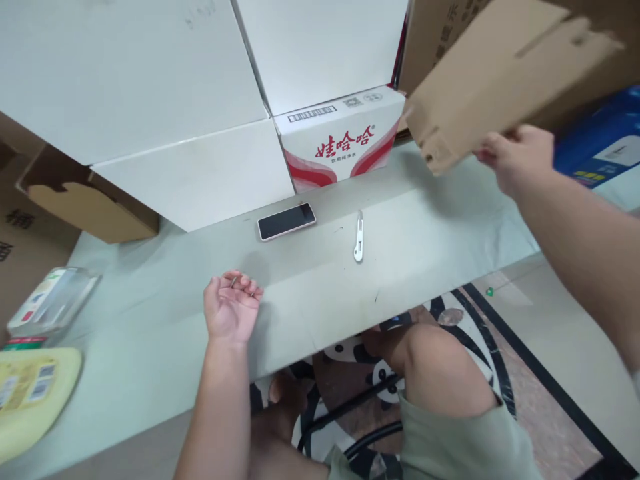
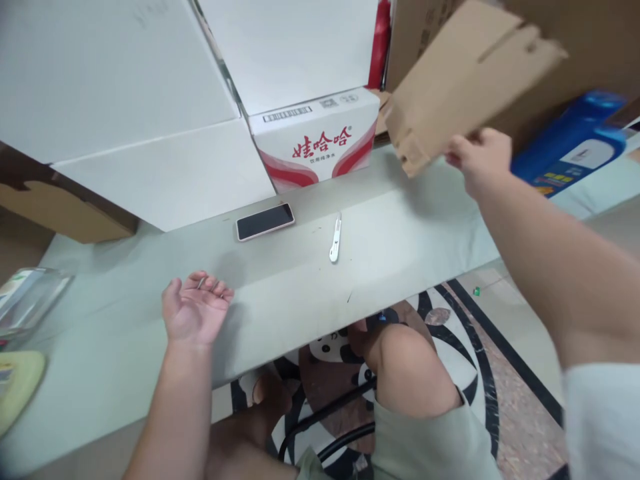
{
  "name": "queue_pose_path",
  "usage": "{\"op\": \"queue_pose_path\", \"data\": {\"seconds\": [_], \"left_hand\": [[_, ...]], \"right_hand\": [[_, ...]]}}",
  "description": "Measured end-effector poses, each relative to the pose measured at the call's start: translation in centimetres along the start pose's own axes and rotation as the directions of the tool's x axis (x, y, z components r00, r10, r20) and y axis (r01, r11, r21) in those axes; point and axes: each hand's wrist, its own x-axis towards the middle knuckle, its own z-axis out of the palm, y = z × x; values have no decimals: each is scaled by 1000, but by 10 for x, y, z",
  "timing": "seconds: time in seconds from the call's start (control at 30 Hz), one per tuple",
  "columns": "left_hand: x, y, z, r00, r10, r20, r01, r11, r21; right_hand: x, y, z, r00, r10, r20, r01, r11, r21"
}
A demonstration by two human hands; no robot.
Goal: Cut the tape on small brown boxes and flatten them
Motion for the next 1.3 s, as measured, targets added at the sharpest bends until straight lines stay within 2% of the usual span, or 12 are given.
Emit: {"op": "queue_pose_path", "data": {"seconds": [0.03, 0.07, 0.23, 0.3, 0.4, 0.5, 0.67, 0.83, 0.9, 1.03, 1.17, 1.3], "left_hand": [[1, 0, 0, 1000, 1, 3, -1, 1000, 5], [2, 1, 0, 1000, 4, 5, -4, 1000, 9], [3, 7, -2, 1000, 17, 12, -17, 1000, 11], [2, 9, -2, 1000, 20, 19, -20, 1000, 0], [-3, 10, -3, 999, 19, 35, -18, 1000, -24], [-10, 13, -4, 998, 29, 50, -27, 998, -51], [-25, 23, -12, 995, 86, 48, -79, 988, -134], [-32, 40, -32, 989, 135, 59, -119, 967, -227], [-34, 47, -41, 986, 160, 49, -141, 953, -269], [-40, 60, -54, 970, 232, 66, -202, 932, -302], [-48, 65, -60, 944, 305, 123, -275, 938, -213], [-47, 69, -68, 928, 372, 25, -357, 906, -225]], "right_hand": [[17, -5, 14, 985, 91, -145, -81, 994, 71], [26, -7, 28, 982, 111, -153, -99, 992, 81], [-29, 26, 75, 985, 114, 127, -93, 983, -159], [-69, 43, 83, 957, 53, 285, 41, 948, -317], [-115, 51, 98, 849, -69, 525, 366, 792, -488], [-139, 34, 125, 793, -76, 604, 480, 689, -543], [-153, -2, 177, 784, -19, 620, 501, 610, -614], [-163, -19, 190, 793, 23, 609, 496, 556, -667], [-174, -24, 189, 785, 14, 620, 478, 623, -619], [-202, -44, 211, 712, -31, 701, 257, 941, -219], [-229, -95, 282, 679, -122, 724, 185, 983, -8], [-251, -165, 373, 620, -252, 743, 257, 960, 111]]}}
